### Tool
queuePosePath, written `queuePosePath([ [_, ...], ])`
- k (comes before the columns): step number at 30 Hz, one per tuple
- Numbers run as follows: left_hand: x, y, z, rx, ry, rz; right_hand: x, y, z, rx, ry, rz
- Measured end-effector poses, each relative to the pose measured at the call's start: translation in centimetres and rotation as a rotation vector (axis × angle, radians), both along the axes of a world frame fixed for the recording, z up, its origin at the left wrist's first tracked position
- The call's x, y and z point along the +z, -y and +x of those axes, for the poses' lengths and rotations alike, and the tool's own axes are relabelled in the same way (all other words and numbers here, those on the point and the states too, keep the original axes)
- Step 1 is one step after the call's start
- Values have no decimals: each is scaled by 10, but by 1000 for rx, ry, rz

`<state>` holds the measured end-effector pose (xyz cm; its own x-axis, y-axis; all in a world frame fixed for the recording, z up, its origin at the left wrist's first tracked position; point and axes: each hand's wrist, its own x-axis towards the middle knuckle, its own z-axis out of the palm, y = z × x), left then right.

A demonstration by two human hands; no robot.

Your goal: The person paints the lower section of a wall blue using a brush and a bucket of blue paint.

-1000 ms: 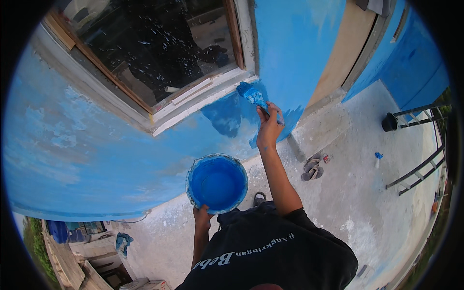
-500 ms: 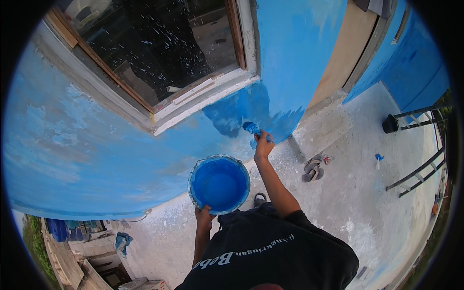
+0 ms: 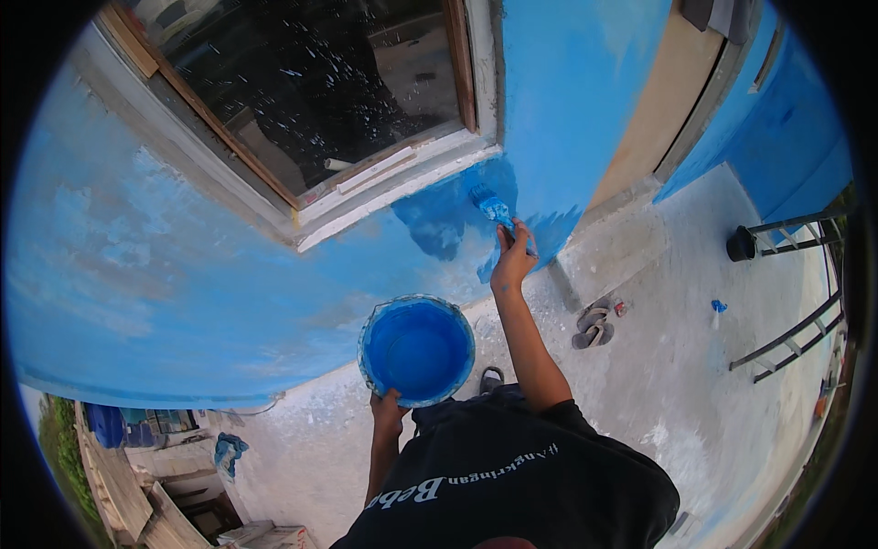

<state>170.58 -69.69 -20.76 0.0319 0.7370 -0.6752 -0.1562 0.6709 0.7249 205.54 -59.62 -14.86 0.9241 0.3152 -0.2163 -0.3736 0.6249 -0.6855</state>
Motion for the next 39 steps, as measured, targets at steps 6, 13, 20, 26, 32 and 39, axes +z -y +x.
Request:
queuePosePath([
  [6, -7, -3, -3, -1, 0, 8, -28, 3, 8, -7, -4, -150],
  [13, 0, -6, -1, -17, 22, 27, 60, -2, 22, 3, 90, 79],
  [20, -5, -2, -4, 8, 25, 14, -34, 4, 13, 29, 35, -8],
  [26, 1, -2, -1, 28, -6, 11, -127, 13, 5, 58, -73, -319],
  [32, 5, 0, -4, 39, -28, 7, 21, 0, -12, 147, -11, 13],
  [39, 2, 3, 0, 61, 12, 9, 46, 5, -19, 154, 66, 158],
])
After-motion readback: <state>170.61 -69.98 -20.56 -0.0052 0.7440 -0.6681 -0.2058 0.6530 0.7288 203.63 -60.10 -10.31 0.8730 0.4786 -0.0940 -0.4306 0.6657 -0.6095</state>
